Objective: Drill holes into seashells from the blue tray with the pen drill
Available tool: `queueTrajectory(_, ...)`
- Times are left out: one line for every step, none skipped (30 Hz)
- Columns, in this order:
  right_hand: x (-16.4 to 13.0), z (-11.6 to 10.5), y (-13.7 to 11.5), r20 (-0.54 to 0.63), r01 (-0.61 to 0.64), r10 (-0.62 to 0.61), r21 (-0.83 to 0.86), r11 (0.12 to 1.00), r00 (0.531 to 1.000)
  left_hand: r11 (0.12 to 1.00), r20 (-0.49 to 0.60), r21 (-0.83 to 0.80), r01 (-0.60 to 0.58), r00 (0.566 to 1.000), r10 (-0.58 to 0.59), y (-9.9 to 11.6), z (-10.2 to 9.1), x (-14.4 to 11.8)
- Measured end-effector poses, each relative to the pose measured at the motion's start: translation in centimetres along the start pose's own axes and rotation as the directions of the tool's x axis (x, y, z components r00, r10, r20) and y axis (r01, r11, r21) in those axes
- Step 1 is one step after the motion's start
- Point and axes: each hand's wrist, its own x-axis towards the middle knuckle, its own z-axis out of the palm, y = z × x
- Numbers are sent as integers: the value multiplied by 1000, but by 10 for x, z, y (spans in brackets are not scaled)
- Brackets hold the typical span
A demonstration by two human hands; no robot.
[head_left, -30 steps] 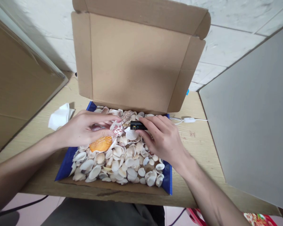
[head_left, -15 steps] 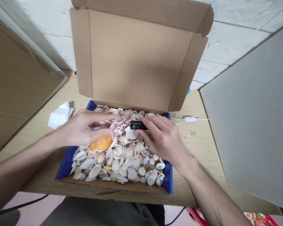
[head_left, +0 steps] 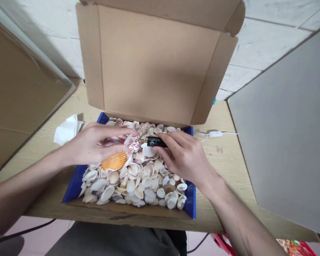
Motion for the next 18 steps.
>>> queueTrajectory(0, 0, 0, 3, -1, 1, 1, 1000, 1000, 1000, 1, -1, 7, 1000, -7, 0, 0, 0)
queueTrajectory(0, 0, 0, 5, -2, 2, 3, 1000, 1000, 1000, 4, -2, 18, 1000, -18, 1, 0, 0)
queueTrajectory(-1, 0, 0, 6, -2, 2, 4, 1000, 1000, 1000, 11, -2, 31, 999, -31, 1, 0, -1)
queueTrajectory(-1, 0, 0, 7, -4, 4, 4, 1000, 1000, 999, 17, -1, 47, 999, -47, 2, 0, -1)
queueTrajectory(-1, 0, 0, 8, -5, 5, 3, 1000, 1000, 998, 23, -2, 62, 998, -62, 2, -1, -1)
queueTrajectory(-1, 0, 0, 9, -6, 6, 2, 1000, 1000, 997, 28, -6, 74, 997, -74, 2, -1, -1)
queueTrajectory(-1, 0, 0, 11, -8, 8, 2, 1000, 1000, 997, 30, -9, 81, 996, -81, 2, -1, -1)
queueTrajectory(0, 0, 0, 12, -8, 8, 2, 1000, 1000, 997, 28, -14, 80, 996, -79, 2, -1, -1)
queueTrajectory(0, 0, 0, 12, -9, 9, 3, 1000, 1000, 997, 26, -17, 77, 997, -77, 2, -1, -1)
queueTrajectory(0, 0, 0, 12, -8, 8, 4, 1000, 1000, 997, 25, -17, 72, 997, -71, 2, -1, -1)
queueTrajectory(0, 0, 0, 9, -6, 6, 3, 1000, 1000, 998, 25, -16, 67, 997, -66, 1, -1, -1)
queueTrajectory(0, -1, 0, 7, -4, 4, 1, 1000, 1000, 998, 24, -15, 64, 998, -64, 1, 0, -1)
queueTrajectory(0, -1, 0, 5, -2, 2, -2, 1000, 1000, 998, 24, -15, 64, 998, -63, 1, 0, -1)
queueTrajectory(1, -1, 0, 3, 0, 0, -4, 1000, 1000, 998, 22, -16, 66, 998, -65, 1, 0, -1)
queueTrajectory(1, -1, 0, 2, 1, 0, -7, 1000, 1000, 998, 20, -18, 68, 998, -67, 1, 0, -2)
queueTrajectory(1, -1, 0, 1, 1, -1, -10, 1000, 1000, 997, 20, -20, 69, 997, -69, 0, 0, -2)
queueTrajectory(1, -1, 0, 0, 2, -2, -12, 1000, 1000, 997, 24, -21, 70, 997, -70, 0, 0, -2)
queueTrajectory(1, 0, 0, -2, 4, -4, -12, 1000, 1000, 997, 26, -21, 71, 997, -71, 0, 0, -3)
